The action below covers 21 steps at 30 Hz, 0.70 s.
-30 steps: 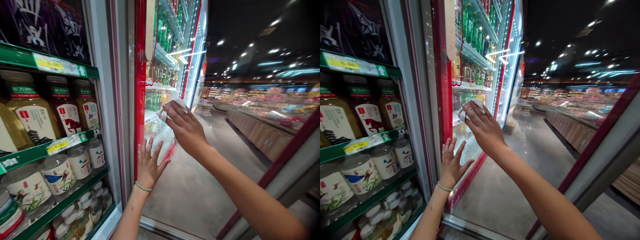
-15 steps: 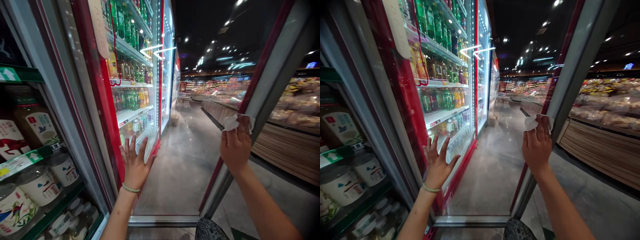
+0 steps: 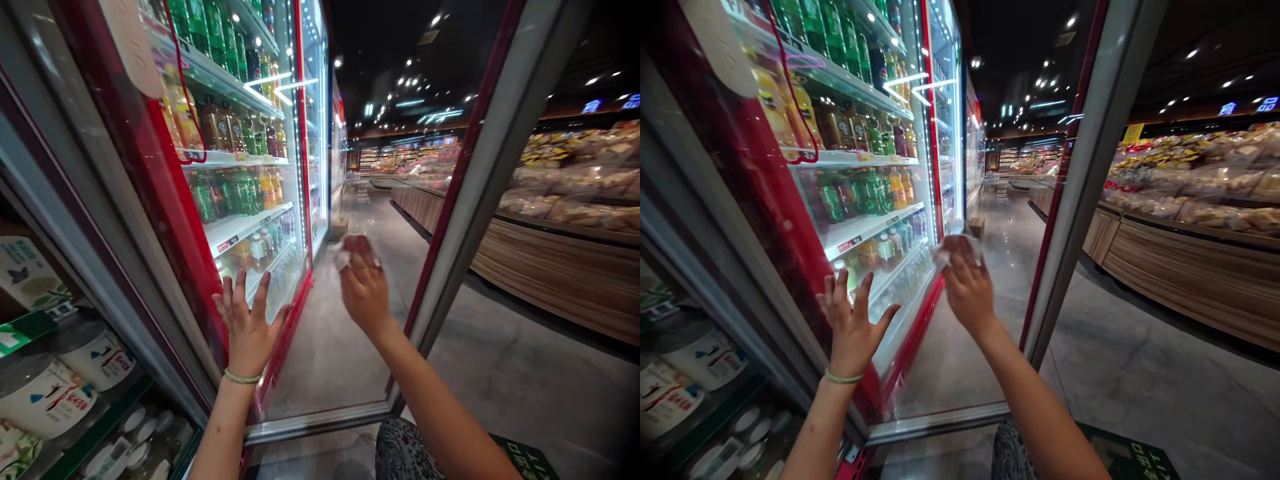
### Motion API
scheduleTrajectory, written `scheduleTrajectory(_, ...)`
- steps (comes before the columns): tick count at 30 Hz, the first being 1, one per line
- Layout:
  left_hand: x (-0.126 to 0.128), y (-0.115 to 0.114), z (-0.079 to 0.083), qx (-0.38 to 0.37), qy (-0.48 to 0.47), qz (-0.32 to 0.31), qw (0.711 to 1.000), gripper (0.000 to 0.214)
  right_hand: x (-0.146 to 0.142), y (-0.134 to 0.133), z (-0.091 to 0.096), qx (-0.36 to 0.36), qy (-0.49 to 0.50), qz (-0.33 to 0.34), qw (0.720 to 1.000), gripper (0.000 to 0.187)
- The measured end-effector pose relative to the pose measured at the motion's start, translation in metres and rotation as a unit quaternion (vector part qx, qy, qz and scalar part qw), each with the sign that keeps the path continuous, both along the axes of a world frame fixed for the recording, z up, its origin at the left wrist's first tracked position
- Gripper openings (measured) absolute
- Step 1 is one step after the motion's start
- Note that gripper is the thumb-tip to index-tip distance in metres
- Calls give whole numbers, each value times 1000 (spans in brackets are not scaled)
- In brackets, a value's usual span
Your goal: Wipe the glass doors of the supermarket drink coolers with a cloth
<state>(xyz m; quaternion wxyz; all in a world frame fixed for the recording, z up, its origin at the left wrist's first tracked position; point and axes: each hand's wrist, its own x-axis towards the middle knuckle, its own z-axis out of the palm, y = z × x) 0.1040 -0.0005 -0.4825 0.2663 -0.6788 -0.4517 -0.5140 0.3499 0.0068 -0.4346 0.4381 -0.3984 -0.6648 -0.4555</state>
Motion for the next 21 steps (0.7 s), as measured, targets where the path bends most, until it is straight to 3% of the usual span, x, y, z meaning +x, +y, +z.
scheduleTrajectory(3,10,-3,3,-9,-11,-4,1000,88,30,4,-7,62,135,-7,989,56)
scheduleTrajectory(5,26,-7,6,-9,-1,-14,1000,84,34,6,-12,73,176,-7,982,61)
scheduleTrajectory(9,66,-13,8,-2,44,-53,998,77,30,8,-19,-2,28,13,1000,58)
scheduleTrajectory(12,86,-11,4,-16,42,-66,997,80,50,6,-32,22,108,24,994,56)
scheduleTrajectory(15,95,-5,-4,-17,55,-55,997,87,67,4,-52,17,216,-11,976,60)
scheduleTrajectory(19,96,1,-9,-4,70,-36,997,89,66,2,-69,-1,99,3,995,60)
scheduleTrajectory(21,96,3,-10,-1,76,-36,996,88,68,1,-72,-3,88,-2,996,62)
